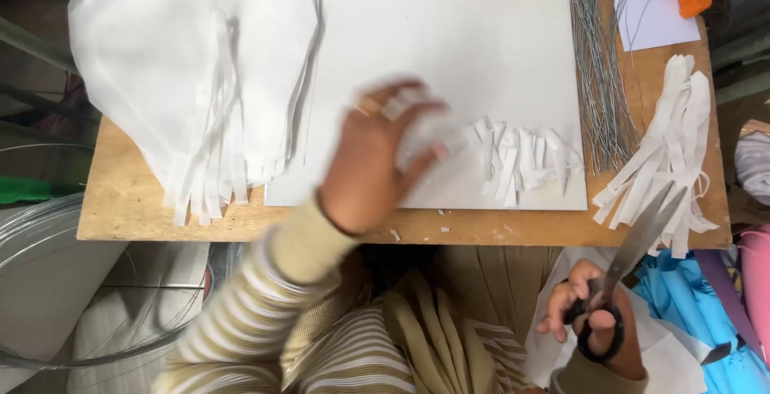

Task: Cutting thin strips and small pieces of white fabric using scissors on a wooden workbench.

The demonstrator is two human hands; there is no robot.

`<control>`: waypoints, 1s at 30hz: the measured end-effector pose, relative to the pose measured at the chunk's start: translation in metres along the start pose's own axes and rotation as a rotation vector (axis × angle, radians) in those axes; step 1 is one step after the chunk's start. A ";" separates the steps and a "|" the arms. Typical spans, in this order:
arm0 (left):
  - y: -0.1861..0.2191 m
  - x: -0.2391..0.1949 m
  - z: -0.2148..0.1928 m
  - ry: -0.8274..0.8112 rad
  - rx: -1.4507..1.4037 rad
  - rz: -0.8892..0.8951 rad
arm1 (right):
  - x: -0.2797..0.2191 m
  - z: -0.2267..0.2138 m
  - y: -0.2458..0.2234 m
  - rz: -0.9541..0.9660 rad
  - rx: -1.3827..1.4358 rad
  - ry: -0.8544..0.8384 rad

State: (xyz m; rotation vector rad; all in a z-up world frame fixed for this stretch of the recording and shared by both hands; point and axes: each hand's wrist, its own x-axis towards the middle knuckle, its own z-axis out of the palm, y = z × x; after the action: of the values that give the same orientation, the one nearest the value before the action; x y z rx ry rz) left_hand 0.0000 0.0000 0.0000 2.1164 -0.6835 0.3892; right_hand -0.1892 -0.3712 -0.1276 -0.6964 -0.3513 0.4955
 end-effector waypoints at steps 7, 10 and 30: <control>-0.004 -0.015 0.116 -0.095 0.257 -0.108 | 0.022 0.015 0.024 0.022 -0.190 -0.029; -0.023 -0.011 0.142 -0.075 0.439 -0.173 | 0.021 0.030 0.031 -0.023 -0.424 0.170; -0.068 -0.009 0.125 0.173 0.363 -0.019 | 0.012 0.071 0.050 0.118 -0.469 0.118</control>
State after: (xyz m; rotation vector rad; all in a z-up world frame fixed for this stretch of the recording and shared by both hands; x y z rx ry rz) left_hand 0.0367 -0.0653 -0.1208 2.3903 -0.5203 0.7218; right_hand -0.2285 -0.2945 -0.1091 -1.2018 -0.3193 0.4850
